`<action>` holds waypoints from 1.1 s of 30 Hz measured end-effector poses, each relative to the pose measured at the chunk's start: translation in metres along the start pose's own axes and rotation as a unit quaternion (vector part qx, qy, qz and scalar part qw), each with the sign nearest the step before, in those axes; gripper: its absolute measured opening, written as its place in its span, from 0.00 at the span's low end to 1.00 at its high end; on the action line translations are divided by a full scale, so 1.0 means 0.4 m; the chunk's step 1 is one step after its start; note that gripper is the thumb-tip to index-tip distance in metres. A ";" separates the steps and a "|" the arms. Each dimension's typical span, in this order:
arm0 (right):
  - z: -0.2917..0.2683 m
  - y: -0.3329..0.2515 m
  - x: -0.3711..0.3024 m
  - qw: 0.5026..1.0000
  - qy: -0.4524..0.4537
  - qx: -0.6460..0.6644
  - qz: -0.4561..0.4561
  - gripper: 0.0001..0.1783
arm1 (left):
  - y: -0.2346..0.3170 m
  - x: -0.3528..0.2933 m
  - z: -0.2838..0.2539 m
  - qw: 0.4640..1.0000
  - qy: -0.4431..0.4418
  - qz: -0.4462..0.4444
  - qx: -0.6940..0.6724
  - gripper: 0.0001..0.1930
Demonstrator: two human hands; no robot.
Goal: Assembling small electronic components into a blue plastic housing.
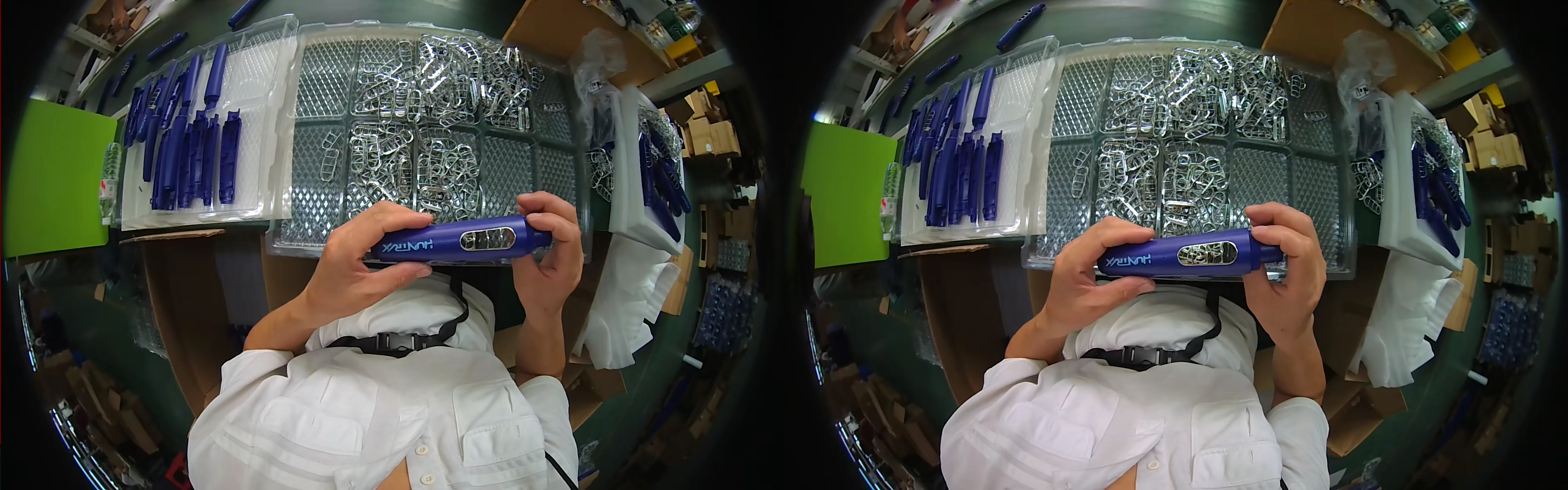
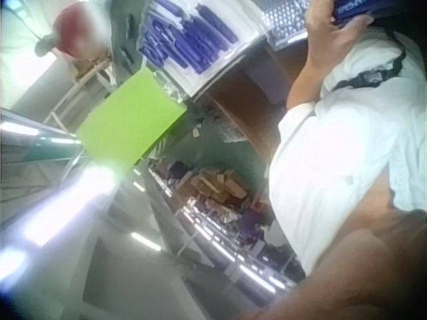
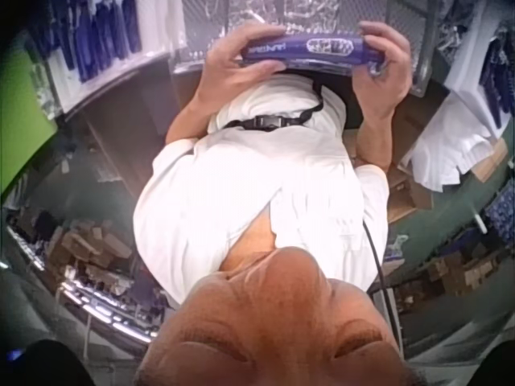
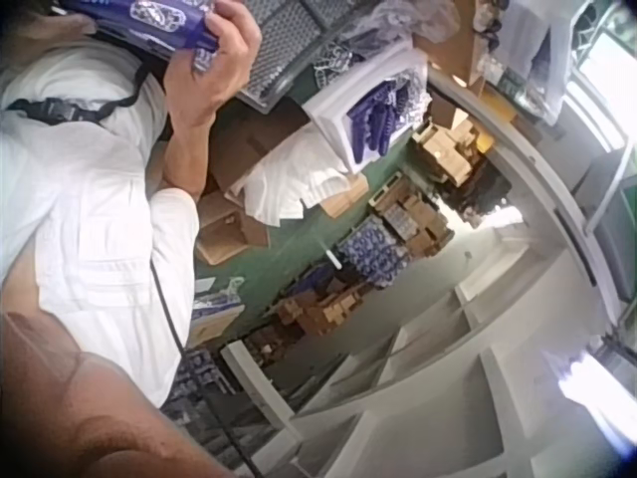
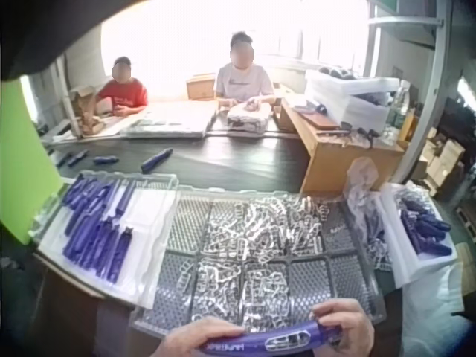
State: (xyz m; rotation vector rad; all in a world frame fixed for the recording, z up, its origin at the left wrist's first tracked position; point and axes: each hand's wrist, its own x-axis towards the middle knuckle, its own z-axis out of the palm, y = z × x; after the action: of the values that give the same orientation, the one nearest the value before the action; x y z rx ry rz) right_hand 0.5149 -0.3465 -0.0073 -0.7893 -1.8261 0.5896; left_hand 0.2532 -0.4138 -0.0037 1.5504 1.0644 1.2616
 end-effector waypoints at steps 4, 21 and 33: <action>0.011 0.011 0.009 1.000 0.011 -0.028 -0.008 0.25 | 0.003 0.011 -0.012 1.000 0.009 -0.005 0.009 0.26; -0.065 0.053 -0.044 0.990 0.021 -0.054 0.132 0.16 | -0.002 0.226 -0.141 0.990 0.030 -0.136 0.001 0.27; -0.114 0.062 -0.056 0.976 0.055 -0.100 0.184 0.11 | -0.130 0.534 -0.257 0.970 0.162 -0.050 0.172 0.21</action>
State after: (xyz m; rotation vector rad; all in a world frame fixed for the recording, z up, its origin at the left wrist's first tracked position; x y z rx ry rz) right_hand 0.5697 -0.3449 -0.0220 -1.2881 -1.6647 0.5882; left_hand 0.1742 -0.1850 0.0163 1.5468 1.6222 1.3397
